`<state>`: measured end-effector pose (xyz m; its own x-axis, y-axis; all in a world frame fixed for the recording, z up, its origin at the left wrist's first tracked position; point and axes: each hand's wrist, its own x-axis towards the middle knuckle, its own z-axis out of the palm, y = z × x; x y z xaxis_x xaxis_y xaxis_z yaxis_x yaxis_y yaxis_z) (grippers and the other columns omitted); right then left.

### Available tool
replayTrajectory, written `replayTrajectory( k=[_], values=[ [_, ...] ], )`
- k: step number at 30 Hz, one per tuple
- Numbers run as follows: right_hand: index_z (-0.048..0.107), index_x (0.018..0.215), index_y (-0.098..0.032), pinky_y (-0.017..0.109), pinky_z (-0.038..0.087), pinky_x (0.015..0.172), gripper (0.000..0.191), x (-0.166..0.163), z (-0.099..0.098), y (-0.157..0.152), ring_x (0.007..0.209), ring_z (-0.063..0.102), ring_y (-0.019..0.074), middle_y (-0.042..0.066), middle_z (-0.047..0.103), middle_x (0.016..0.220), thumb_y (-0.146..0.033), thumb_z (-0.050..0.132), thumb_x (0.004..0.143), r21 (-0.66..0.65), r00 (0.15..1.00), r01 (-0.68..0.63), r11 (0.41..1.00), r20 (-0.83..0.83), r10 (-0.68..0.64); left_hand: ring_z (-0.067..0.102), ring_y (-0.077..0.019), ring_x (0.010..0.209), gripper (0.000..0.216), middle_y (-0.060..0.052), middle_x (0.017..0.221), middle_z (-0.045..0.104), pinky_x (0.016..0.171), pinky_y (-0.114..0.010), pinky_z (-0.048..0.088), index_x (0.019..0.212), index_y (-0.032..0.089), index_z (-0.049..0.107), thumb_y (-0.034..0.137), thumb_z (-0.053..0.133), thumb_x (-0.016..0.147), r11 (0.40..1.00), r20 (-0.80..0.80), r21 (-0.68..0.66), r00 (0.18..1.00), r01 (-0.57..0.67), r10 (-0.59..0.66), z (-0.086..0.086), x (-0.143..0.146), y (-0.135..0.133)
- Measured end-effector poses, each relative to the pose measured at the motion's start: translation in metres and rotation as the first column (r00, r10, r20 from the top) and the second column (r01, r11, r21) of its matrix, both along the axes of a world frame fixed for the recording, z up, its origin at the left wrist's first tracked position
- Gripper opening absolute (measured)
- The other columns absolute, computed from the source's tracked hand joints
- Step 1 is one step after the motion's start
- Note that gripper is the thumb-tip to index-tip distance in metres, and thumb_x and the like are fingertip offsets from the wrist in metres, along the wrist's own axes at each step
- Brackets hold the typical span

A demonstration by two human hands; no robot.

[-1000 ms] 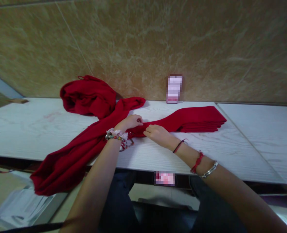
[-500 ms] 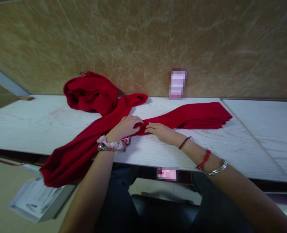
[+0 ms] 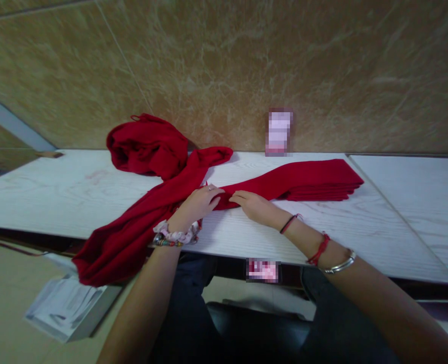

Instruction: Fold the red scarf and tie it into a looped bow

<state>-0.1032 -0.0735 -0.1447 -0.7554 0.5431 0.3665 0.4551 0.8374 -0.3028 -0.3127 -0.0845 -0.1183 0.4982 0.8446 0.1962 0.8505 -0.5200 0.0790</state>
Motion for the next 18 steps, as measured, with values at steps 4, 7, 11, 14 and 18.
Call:
replayTrajectory(
  k=[4,7,11,14,18],
  values=[
    [0.06,0.121,-0.007,0.037,0.043,0.103,0.043,-0.001,0.004,-0.001,0.115,0.058,0.0193,0.017,0.062,0.124,0.005,0.041,0.084,-0.035,0.999,0.045,0.998,0.026,-0.044,0.058,-0.022,0.106,0.031,-0.009,0.114,0.063,0.09,-0.036,0.047,0.116,0.019,0.064,0.026,0.048,0.091,0.999,-0.065,-0.013,0.997,-0.04,0.039,0.001,0.001,-0.001],
    [0.065,0.112,-0.009,0.037,0.044,0.101,0.034,0.0,0.008,0.001,0.113,0.059,0.0193,0.014,0.066,0.118,0.001,0.046,0.085,-0.05,0.997,0.072,0.996,-0.001,-0.073,0.054,-0.0288,0.112,0.04,-0.012,0.12,0.059,0.089,-0.041,0.047,0.12,0.018,0.062,0.038,0.058,0.086,0.999,-0.093,-0.019,0.995,-0.04,0.038,0.005,0.003,-0.004],
    [0.07,0.101,-0.013,0.035,0.049,0.093,0.022,0.005,0.011,0.006,0.101,0.064,0.0181,0.01,0.071,0.107,-0.008,0.053,0.087,-0.1,0.995,0.07,0.993,-0.058,-0.076,0.057,-0.0241,0.107,0.027,-0.009,0.112,0.064,0.093,-0.037,0.045,0.11,0.017,0.066,0.026,0.052,0.088,0.999,-0.063,-0.026,0.998,0.018,-0.019,0.009,0.003,-0.003],
    [0.071,0.101,-0.015,0.033,0.049,0.091,0.022,0.009,0.013,0.009,0.1,0.065,0.0177,0.009,0.072,0.106,-0.01,0.054,0.088,-0.137,0.993,0.056,0.989,-0.091,-0.069,0.06,-0.0202,0.104,0.025,-0.008,0.108,0.067,0.095,-0.033,0.045,0.103,0.016,0.067,0.016,0.047,0.088,0.996,-0.022,-0.049,0.997,0.077,-0.078,0.01,0.004,0.0],
    [0.071,0.103,-0.017,0.031,0.05,0.087,0.024,0.01,0.016,0.012,0.097,0.066,0.0176,0.007,0.073,0.104,-0.012,0.051,0.09,-0.223,0.974,0.139,0.965,-0.144,-0.174,0.063,-0.0196,0.099,0.026,-0.009,0.107,0.069,0.093,-0.033,0.047,0.106,0.016,0.065,0.019,0.044,0.091,0.998,0.039,-0.044,0.998,0.046,-0.044,0.009,0.006,0.0]
  ],
)
